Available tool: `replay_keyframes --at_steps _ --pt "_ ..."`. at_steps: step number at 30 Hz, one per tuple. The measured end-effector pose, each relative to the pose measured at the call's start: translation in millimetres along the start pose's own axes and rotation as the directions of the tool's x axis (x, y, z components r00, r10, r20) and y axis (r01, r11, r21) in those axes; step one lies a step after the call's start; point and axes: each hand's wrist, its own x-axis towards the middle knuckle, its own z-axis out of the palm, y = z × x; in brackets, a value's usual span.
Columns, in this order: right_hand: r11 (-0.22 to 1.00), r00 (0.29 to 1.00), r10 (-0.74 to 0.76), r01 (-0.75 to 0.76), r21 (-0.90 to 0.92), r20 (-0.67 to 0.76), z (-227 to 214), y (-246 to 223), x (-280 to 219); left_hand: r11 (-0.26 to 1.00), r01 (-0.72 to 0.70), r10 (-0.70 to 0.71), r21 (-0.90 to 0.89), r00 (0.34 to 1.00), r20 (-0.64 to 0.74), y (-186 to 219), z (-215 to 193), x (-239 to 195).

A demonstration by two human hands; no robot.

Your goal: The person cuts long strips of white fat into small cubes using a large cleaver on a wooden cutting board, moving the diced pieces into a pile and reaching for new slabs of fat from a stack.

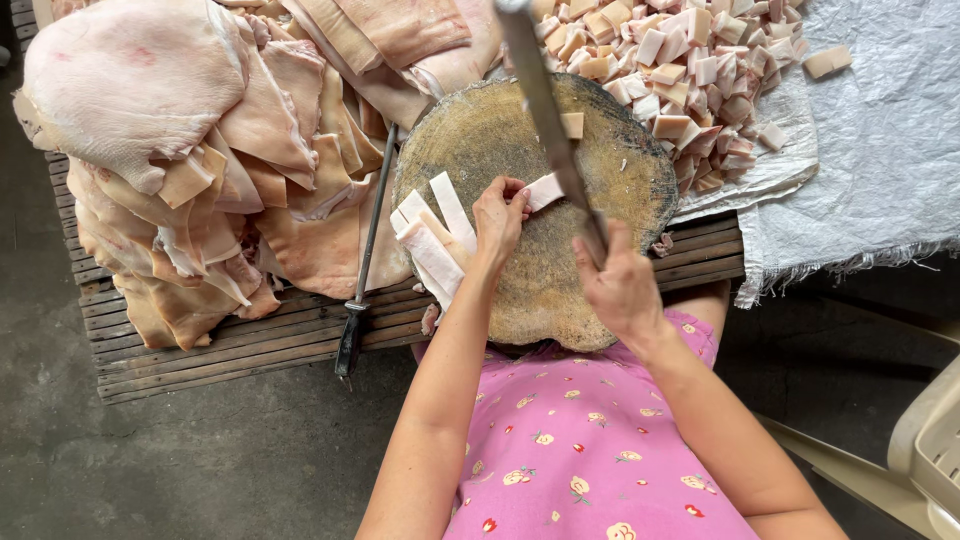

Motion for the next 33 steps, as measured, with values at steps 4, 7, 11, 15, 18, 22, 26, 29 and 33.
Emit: replay_keyframes --at_steps 4,7,11,15,18,22,26,29,33 --pt "0.97 0.983 0.128 -0.095 -0.225 0.135 19.3 12.8 17.2 0.993 -0.068 0.071 0.097 0.997 -0.031 1.1 -3.3 2.2" --pt "0.964 0.936 0.265 -0.253 -0.082 0.233 3.9 12.6 12.8 0.972 -0.163 0.169 0.166 0.985 -0.024 -3.5 -0.2 -3.3" --pt "0.977 0.977 0.194 -0.2 0.071 0.091 -27.3 -2.8 0.3 0.993 -0.054 0.051 0.102 0.998 0.033 0.9 -7.2 4.1" --pt "0.997 0.993 0.076 -0.077 0.01 0.095 -46.5 3.2 -21.1 0.993 -0.056 0.064 0.107 0.995 -0.076 -2.2 -51.8 21.6" --pt "0.99 0.985 -0.043 0.065 -0.127 0.165 -37.3 18.2 -25.4 0.951 -0.09 0.136 0.296 0.981 -0.14 -15.3 -93.1 30.9" --pt "0.971 0.954 0.097 -0.028 -0.239 0.285 -23.2 46.6 -8.0 0.825 -0.183 0.28 0.535 0.954 -0.106 -33.1 -100.3 31.7" --pt "0.949 0.947 0.185 -0.103 -0.299 0.261 -42.4 74.9 39.8 0.882 0.119 -0.119 0.457 0.992 -0.029 -30.6 -90.7 31.9" --pt "0.953 0.999 0.036 -0.027 -0.302 0.024 -65.8 84.2 73.0 0.816 -0.099 0.083 0.57 0.995 0.053 -19.8 -84.2 28.9" --pt "0.959 0.976 0.117 -0.159 -0.235 -0.183 -86.4 82.1 77.9 0.826 -0.189 0.114 0.531 0.979 0.17 9.7 -68.7 12.6"
